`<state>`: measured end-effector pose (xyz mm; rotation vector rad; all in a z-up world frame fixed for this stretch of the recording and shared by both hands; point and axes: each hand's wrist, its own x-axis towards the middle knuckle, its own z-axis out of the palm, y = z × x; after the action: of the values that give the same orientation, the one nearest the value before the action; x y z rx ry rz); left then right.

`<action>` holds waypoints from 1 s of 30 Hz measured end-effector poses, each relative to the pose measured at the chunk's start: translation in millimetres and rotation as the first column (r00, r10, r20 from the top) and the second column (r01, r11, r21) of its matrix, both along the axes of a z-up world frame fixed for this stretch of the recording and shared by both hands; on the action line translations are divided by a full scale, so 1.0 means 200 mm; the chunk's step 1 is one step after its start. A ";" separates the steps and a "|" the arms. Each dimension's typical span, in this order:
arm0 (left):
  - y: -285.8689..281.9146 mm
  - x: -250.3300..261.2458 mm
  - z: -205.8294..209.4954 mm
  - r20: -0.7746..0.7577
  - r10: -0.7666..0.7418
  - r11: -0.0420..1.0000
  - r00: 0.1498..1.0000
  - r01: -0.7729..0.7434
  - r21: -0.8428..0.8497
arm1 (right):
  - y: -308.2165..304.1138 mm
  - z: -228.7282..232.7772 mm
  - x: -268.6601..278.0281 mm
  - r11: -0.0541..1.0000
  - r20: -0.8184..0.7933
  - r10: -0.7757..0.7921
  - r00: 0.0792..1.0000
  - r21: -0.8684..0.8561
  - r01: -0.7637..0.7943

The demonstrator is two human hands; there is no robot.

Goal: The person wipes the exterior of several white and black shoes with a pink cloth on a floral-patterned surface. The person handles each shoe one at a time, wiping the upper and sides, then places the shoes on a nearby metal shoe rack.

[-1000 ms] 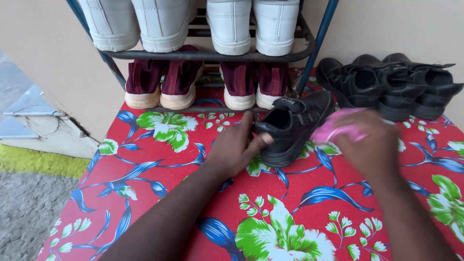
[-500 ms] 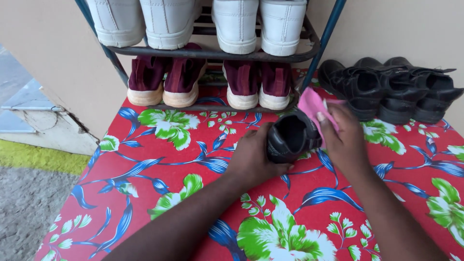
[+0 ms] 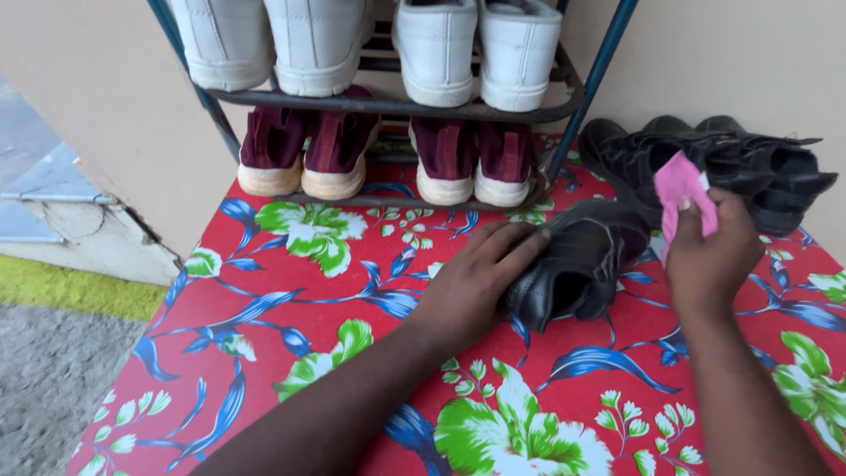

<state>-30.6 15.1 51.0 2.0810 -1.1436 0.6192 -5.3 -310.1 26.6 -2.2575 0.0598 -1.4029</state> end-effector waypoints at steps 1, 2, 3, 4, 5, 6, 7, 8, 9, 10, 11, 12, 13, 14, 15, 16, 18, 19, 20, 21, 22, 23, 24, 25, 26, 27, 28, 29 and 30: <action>0.00 0.01 -0.02 0.060 0.015 1.000 0.998 -0.016 0.013 | 0.01 0.01 -0.02 0.990 -0.021 0.064 0.998 0.130 -0.061; -0.01 0.02 -0.02 0.061 -0.001 1.000 0.998 0.000 0.015 | 0.03 0.03 -0.03 0.976 -0.094 0.134 0.987 0.185 -0.115; -0.01 0.03 -0.03 0.062 -0.017 1.000 0.998 0.016 0.018 | 0.07 0.05 -0.05 0.957 -0.163 0.206 0.965 0.241 -0.164; -0.01 0.04 -0.04 0.061 -0.033 0.999 0.998 0.032 0.020 | 0.12 0.07 -0.07 0.931 -0.227 0.281 0.932 0.301 -0.207; -0.02 0.05 -0.04 0.115 -0.038 0.997 0.993 0.031 0.064 | 0.17 0.09 -0.09 0.903 -0.242 0.313 0.918 0.376 -0.209; -0.02 0.06 -0.05 0.165 -0.049 0.994 0.985 0.032 0.106 | 0.22 0.11 -0.11 0.870 -0.257 0.343 0.903 0.450 -0.202; -0.02 0.06 -0.05 0.214 -0.062 0.988 0.975 0.031 0.148 | 0.27 0.13 -0.14 0.832 -0.269 0.374 0.888 0.521 -0.192; -0.02 0.05 -0.05 0.188 -0.063 0.990 0.980 0.037 0.135 | 0.31 0.16 -0.17 0.894 -0.270 0.376 0.886 0.358 -0.271; -0.02 0.05 -0.05 0.162 -0.063 0.992 0.985 0.044 0.121 | 0.35 0.19 -0.20 0.923 -0.271 0.378 0.885 0.181 -0.339; -0.01 0.04 -0.05 0.137 -0.060 0.993 0.989 0.045 0.107 | 0.40 0.22 -0.23 0.917 -0.271 0.384 0.883 -0.003 -0.399; 0.00 0.04 -0.05 0.096 -0.057 0.992 0.994 0.045 0.115 | 0.45 0.25 -0.26 0.890 -0.270 0.407 0.872 -0.097 -0.445; 0.01 0.04 -0.04 0.055 -0.052 0.992 0.997 0.045 0.122 | 0.50 0.27 -0.30 0.853 -0.273 0.431 0.860 -0.189 -0.487; 0.02 0.04 -0.04 0.014 -0.046 0.991 0.999 0.044 0.130 | 0.56 0.29 -0.33 0.805 -0.278 0.454 0.847 -0.280 -0.523; 0.02 0.04 -0.03 -0.017 -0.035 0.991 0.999 0.037 0.127 | 0.63 0.29 -0.35 0.792 -0.283 0.461 0.841 -0.297 -0.534; 0.02 0.05 -0.03 -0.049 -0.023 0.992 0.999 0.029 0.125 | 0.69 0.29 -0.38 0.778 -0.288 0.468 0.835 -0.313 -0.544; 0.02 0.05 -0.03 -0.083 -0.017 0.992 0.996 0.027 0.122 | 0.74 0.29 -0.41 0.768 -0.296 0.470 0.832 -0.328 -0.551; 0.03 0.07 -0.04 -0.023 -0.087 0.996 0.996 0.088 0.031 | 0.80 0.30 -0.46 0.777 -0.301 0.463 0.834 -0.316 -0.545; 0.03 0.07 -0.05 0.009 -0.120 0.993 0.993 0.120 -0.013 | 0.82 0.31 -0.49 0.781 -0.304 0.459 0.835 -0.310 -0.542; 0.03 0.08 -0.05 -0.021 -0.121 0.992 0.992 0.120 -0.040 | 0.83 0.33 -0.51 0.763 -0.329 0.442 0.835 -0.352 -0.543; 0.02 0.08 -0.04 -0.050 -0.122 0.991 0.991 0.119 -0.066 | 0.83 0.35 -0.53 0.742 -0.352 0.424 0.834 -0.393 -0.543; 0.02 0.08 -0.05 -0.083 -0.124 0.989 0.989 0.116 -0.094 | 0.84 0.36 -0.55 0.718 -0.378 0.404 0.833 -0.432 -0.545; 0.03 0.08 -0.05 -0.117 -0.132 0.987 0.984 0.119 -0.108 | 0.85 0.35 -0.57 0.684 -0.410 0.323 0.853 -0.521 -0.510; 0.03 0.09 -0.04 -0.151 -0.140 0.985 0.979 0.122 -0.123 | 0.87 0.34 -0.60 0.638 -0.433 0.237 0.870 -0.606 -0.476; 0.04 0.10 -0.04 -0.184 -0.149 0.982 0.971 0.124 -0.139 | 0.88 0.33 -0.63 0.581 -0.446 0.147 0.883 -0.684 -0.442; 0.04 0.10 -0.04 -0.168 -0.134 0.982 0.977 0.108 -0.154 | 0.89 0.32 -0.65 0.577 -0.416 0.157 0.896 -0.698 -0.425; 0.04 0.10 -0.04 -0.151 -0.119 0.981 0.981 0.093 -0.170 | 0.89 0.31 -0.67 0.573 -0.385 0.167 0.908 -0.711 -0.407; 0.04 0.09 -0.04 -0.135 -0.103 0.980 0.985 0.077 -0.183 | 0.90 0.30 -0.68 0.572 -0.354 0.178 0.918 -0.722 -0.389; 0.04 0.10 -0.04 -0.135 -0.072 0.978 0.988 0.043 -0.203 | 0.90 0.29 -0.69 0.607 -0.342 0.187 0.921 -0.697 -0.382; 0.04 0.10 -0.04 -0.136 -0.042 0.975 0.990 0.011 -0.222 | 0.89 0.27 -0.70 0.642 -0.329 0.195 0.924 -0.670 -0.374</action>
<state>-10.2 22.9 43.6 1.8858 -0.9749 0.5516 -146.1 -131.2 81.0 -2.8728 -0.9121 -1.0803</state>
